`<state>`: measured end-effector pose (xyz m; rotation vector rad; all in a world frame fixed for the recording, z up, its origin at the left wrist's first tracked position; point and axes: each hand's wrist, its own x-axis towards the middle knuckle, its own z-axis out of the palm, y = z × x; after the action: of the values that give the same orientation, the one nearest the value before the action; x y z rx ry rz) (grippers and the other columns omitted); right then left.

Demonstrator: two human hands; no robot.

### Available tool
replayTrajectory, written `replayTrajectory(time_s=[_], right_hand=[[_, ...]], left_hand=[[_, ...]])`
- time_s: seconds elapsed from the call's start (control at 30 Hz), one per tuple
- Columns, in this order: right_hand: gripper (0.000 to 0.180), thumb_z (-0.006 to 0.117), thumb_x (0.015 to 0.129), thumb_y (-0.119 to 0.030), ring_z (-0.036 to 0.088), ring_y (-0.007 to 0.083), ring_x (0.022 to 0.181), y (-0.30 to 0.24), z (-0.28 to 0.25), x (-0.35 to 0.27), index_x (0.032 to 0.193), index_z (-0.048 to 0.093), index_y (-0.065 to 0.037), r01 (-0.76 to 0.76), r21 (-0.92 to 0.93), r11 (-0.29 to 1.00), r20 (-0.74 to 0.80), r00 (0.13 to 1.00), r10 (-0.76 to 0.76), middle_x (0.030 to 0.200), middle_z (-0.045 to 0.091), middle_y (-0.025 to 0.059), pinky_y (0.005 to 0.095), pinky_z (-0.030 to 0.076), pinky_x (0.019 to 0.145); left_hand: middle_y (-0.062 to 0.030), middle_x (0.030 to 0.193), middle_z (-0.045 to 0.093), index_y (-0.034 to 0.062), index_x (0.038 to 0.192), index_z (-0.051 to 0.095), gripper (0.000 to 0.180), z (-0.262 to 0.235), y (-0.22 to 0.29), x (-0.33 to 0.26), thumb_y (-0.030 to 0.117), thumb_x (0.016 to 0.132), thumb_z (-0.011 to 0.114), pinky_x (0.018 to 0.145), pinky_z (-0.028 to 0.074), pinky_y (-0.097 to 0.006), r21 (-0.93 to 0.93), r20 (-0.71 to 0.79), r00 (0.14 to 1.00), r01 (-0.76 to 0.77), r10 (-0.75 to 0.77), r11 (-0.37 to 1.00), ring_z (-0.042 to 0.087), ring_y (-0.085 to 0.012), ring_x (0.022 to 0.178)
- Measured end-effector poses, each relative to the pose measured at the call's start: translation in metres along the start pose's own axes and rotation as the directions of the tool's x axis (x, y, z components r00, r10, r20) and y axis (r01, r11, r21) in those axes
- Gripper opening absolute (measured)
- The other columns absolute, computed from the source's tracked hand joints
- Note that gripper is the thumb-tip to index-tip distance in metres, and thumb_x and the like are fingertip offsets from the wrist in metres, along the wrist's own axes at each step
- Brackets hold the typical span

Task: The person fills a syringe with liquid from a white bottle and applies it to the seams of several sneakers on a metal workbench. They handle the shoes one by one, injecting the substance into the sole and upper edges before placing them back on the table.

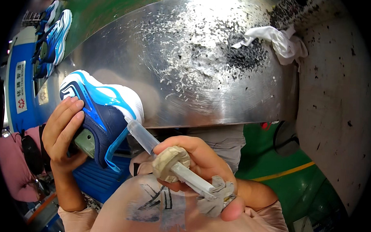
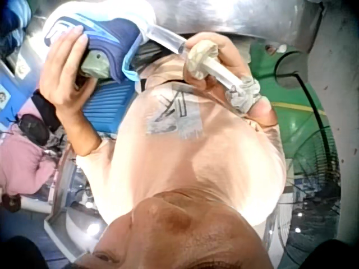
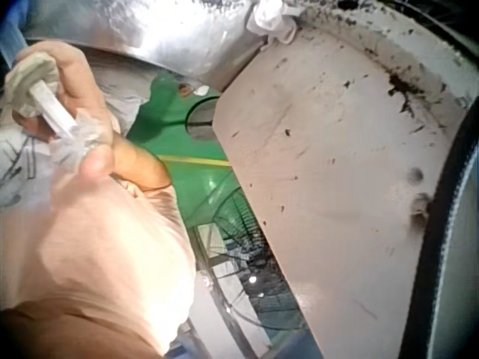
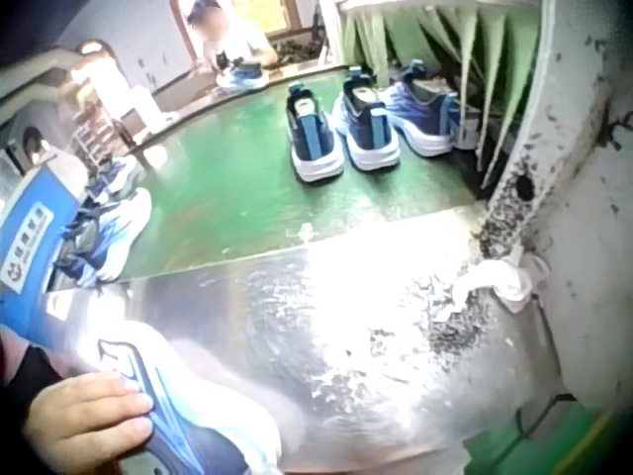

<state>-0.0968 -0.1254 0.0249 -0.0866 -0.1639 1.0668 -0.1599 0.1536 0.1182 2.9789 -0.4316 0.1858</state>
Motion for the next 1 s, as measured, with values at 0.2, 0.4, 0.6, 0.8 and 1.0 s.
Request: replayTrajectory(time_s=[0.2, 0.4, 0.6, 0.8, 1.0], right_hand=[[0.132, 0.08, 0.051, -0.07, 0.05, 0.0122, 0.104, -0.009, 0.036, 0.01, 0.141, 0.02, 0.005, -0.28, -0.038, 0.959, -0.473, 0.851, 0.229, 0.118, 0.046, 0.0081, 0.024, 0.041, 0.091], [0.131, 0.079, 0.056, -0.068, 0.045, 0.0106, 0.09, -0.005, 0.023, 0.002, 0.142, 0.015, 0.006, -0.037, 0.001, 0.999, -0.324, 0.945, 0.035, 0.114, 0.043, 0.0097, 0.0229, 0.039, 0.077], [0.127, 0.079, 0.06, -0.066, 0.043, 0.0104, 0.089, -0.004, 0.022, -0.005, 0.143, 0.015, 0.005, 0.053, -0.118, 0.992, -0.25, 0.965, -0.081, 0.111, 0.043, 0.0087, 0.023, 0.039, 0.076], [0.122, 0.079, 0.063, -0.063, 0.042, 0.0103, 0.087, 0.009, 0.028, -0.007, 0.143, 0.014, 0.004, 0.133, -0.251, 0.959, -0.198, 0.963, -0.185, 0.107, 0.043, 0.0077, 0.0231, 0.038, 0.075], [0.119, 0.079, 0.066, -0.061, 0.044, 0.011, 0.089, 0.031, 0.038, -0.007, 0.144, 0.016, 0.003, 0.14, -0.429, 0.892, -0.181, 0.954, -0.238, 0.11, 0.044, 0.0083, 0.0238, 0.041, 0.075]], left_hand=[[-0.0181, 0.102, 0.063, 0.0063, 0.114, 0.063, 0.063, 0.002, -0.028, 0.025, 0.024, 0.057, 0.083, 0.075, 0.054, -0.041, -0.019, 0.029, 0.979, -0.2, 0.2, 0.98, 0.064, -0.0354, 0.087], [-0.0145, 0.087, 0.061, 0.0012, 0.126, 0.057, 0.075, -0.003, -0.012, 0.056, 0.042, 0.067, 0.076, 0.059, 0.048, -0.036, 0.03, 0.195, 0.959, -0.217, 0.207, 0.976, 0.059, -0.0283, 0.07], [-0.0161, 0.081, 0.063, -0.0067, 0.135, 0.044, 0.077, -0.004, 0.032, 0.054, 0.033, 0.077, 0.075, 0.061, 0.046, -0.032, -0.004, 0.201, 0.961, 0.194, -0.189, 0.981, 0.06, -0.0274, 0.064], [-0.0203, 0.079, 0.065, -0.0072, 0.133, 0.044, 0.067, 0.006, 0.057, 0.064, 0.022, 0.08, 0.071, 0.057, 0.047, -0.037, -0.047, 0.094, 0.929, 0.364, -0.359, 0.93, 0.065, -0.0334, 0.065], [-0.0246, 0.069, 0.061, -0.0118, 0.127, 0.047, 0.062, 0.005, 0.066, 0.072, 0.025, 0.082, 0.069, 0.051, 0.044, -0.044, 0.014, 0.074, 0.869, 0.49, -0.49, 0.871, 0.06, -0.0401, 0.057]])
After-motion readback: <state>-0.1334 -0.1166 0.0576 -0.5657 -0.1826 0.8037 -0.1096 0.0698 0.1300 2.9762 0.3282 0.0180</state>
